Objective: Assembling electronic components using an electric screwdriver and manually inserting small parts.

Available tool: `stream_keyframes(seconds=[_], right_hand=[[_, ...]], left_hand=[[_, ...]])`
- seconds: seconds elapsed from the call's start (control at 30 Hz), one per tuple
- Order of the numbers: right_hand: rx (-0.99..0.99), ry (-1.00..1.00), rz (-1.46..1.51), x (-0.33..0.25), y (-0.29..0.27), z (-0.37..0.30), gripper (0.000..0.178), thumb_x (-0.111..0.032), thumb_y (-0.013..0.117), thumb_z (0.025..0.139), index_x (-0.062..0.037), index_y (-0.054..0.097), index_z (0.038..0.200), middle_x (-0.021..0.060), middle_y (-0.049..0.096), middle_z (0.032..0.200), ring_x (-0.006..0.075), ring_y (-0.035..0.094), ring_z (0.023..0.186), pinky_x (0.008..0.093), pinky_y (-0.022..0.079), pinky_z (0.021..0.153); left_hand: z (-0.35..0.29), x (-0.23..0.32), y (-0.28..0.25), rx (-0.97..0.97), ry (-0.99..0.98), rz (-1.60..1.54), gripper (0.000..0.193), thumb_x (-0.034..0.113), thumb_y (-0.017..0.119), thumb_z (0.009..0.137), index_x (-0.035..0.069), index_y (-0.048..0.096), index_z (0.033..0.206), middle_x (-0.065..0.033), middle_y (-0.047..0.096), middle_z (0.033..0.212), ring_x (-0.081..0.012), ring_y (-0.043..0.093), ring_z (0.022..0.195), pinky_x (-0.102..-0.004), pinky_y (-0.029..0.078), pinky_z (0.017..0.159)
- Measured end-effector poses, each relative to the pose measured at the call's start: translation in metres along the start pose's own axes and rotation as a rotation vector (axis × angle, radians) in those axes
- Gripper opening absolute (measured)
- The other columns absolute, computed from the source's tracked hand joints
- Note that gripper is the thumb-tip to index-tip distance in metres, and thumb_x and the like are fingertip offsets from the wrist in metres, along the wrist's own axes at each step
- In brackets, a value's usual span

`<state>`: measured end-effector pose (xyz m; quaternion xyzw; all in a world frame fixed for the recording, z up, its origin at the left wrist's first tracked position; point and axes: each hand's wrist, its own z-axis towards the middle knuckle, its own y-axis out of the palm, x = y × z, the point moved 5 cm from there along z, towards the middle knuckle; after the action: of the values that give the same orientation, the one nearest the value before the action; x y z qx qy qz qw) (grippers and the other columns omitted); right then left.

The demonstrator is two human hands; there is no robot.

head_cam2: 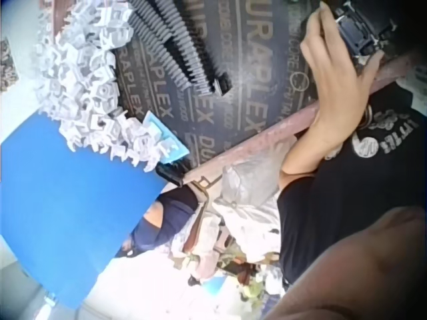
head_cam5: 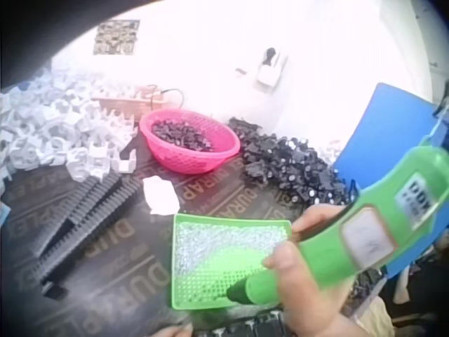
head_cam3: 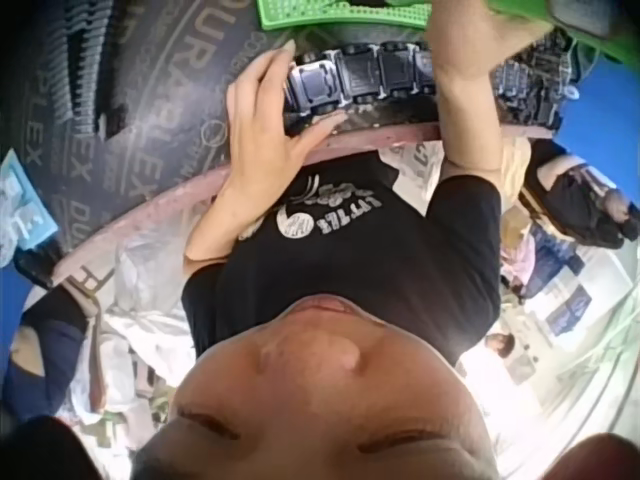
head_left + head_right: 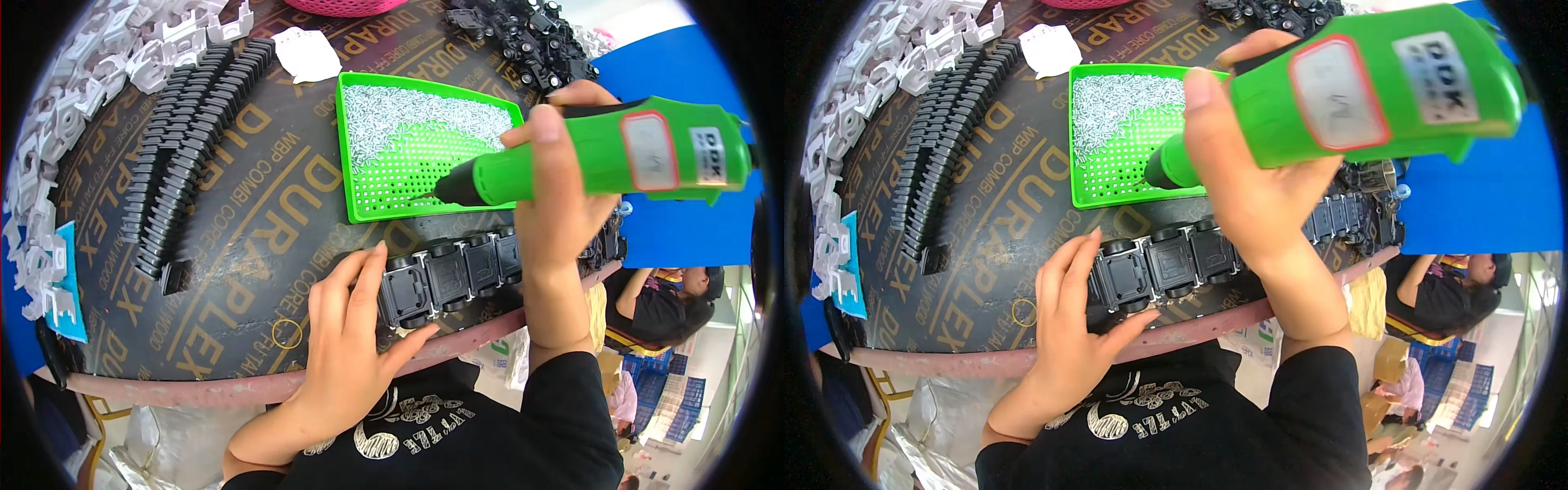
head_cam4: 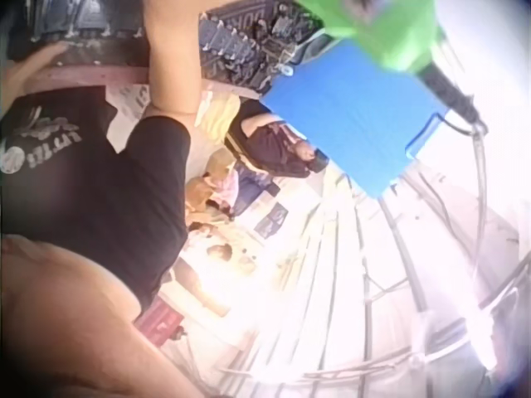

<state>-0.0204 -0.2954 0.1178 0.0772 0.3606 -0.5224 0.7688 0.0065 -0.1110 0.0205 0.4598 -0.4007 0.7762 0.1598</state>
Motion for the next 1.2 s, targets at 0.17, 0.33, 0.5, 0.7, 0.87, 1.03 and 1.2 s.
stream_keyframes(seconds=[0.17, 0.33, 0.5, 0.7, 0.87, 1.03, 1.2], right_hand=[[-0.061, -0.066, -0.030, 0.004, 0.001, -0.002, 0.027, -0.010, 0.066, 0.087, 0.0039, 0.052, 0.105, 0.0088, 0.063, 0.077, 0.0108, 0.060, 0.063, 0.0234, 0.048, 0.060], [-0.042, 0.119, 0.074, 0.006, -0.003, 0.001, 0.026, -0.009, 0.066, 0.087, 0.0037, 0.053, 0.105, 0.0086, 0.064, 0.077, 0.0105, 0.061, 0.063, 0.0232, 0.048, 0.060], [-0.062, -0.016, 0.029, 0.009, -0.001, -0.002, 0.026, -0.009, 0.066, 0.087, 0.0042, 0.053, 0.106, 0.0093, 0.064, 0.079, 0.0108, 0.062, 0.064, 0.0236, 0.049, 0.060], [-0.030, 0.064, 0.063, 0.009, 0.001, -0.005, 0.023, -0.007, 0.065, 0.087, 0.0043, 0.054, 0.103, 0.0105, 0.063, 0.088, 0.0105, 0.062, 0.065, 0.0230, 0.049, 0.060], [-0.026, 0.006, 0.052, 0.008, -0.001, -0.006, 0.022, -0.006, 0.065, 0.087, 0.0036, 0.054, 0.104, 0.0098, 0.062, 0.092, 0.0108, 0.062, 0.065, 0.0238, 0.050, 0.059], [-0.014, -0.025, 0.045, 0.009, -0.002, -0.006, 0.022, -0.004, 0.065, 0.086, 0.0030, 0.054, 0.104, 0.0097, 0.062, 0.093, 0.0115, 0.062, 0.065, 0.0244, 0.050, 0.059], [0.128, 0.043, -0.050, -0.027, -0.025, -0.001, 0.026, -0.016, 0.056, 0.090, 0.0049, 0.050, 0.104, 0.0115, 0.060, 0.077, 0.0149, 0.056, 0.062, 0.0255, 0.046, 0.059]], left_hand=[[0.000, 0.000, 0.001, -0.018, -0.028, -0.013, 0.086, 0.014, 0.086, 0.064, -0.003, 0.042, 0.137, -0.0192, 0.049, 0.128, -0.0351, 0.048, 0.113, -0.0427, 0.039, 0.097], [0.001, -0.001, 0.000, 0.007, 0.006, 0.018, 0.077, 0.020, 0.082, 0.071, -0.005, 0.045, 0.134, -0.0188, 0.049, 0.125, -0.0352, 0.048, 0.106, -0.0428, 0.040, 0.091], [0.002, 0.001, 0.000, 0.001, 0.005, 0.028, 0.077, 0.020, 0.083, 0.070, -0.004, 0.046, 0.133, -0.0187, 0.050, 0.124, -0.0352, 0.049, 0.105, -0.0427, 0.041, 0.091], [0.001, 0.000, 0.000, 0.022, -0.002, 0.009, 0.078, 0.015, 0.085, 0.067, -0.003, 0.046, 0.133, -0.0188, 0.050, 0.125, -0.0351, 0.049, 0.109, -0.0423, 0.041, 0.094], [0.000, 0.001, -0.002, 0.026, -0.028, 0.010, 0.079, 0.014, 0.085, 0.065, -0.001, 0.048, 0.132, -0.0186, 0.051, 0.125, -0.0347, 0.050, 0.113, -0.0422, 0.041, 0.096], [0.000, 0.002, -0.001, -0.005, -0.018, 0.005, 0.075, 0.016, 0.083, 0.071, -0.003, 0.045, 0.134, -0.0176, 0.047, 0.127, -0.0349, 0.047, 0.110, -0.0429, 0.041, 0.093], [-0.002, -0.002, -0.003, 0.013, -0.038, -0.014, 0.074, 0.015, 0.082, 0.071, -0.003, 0.045, 0.133, -0.0178, 0.048, 0.127, -0.0351, 0.047, 0.109, -0.0429, 0.041, 0.093]])
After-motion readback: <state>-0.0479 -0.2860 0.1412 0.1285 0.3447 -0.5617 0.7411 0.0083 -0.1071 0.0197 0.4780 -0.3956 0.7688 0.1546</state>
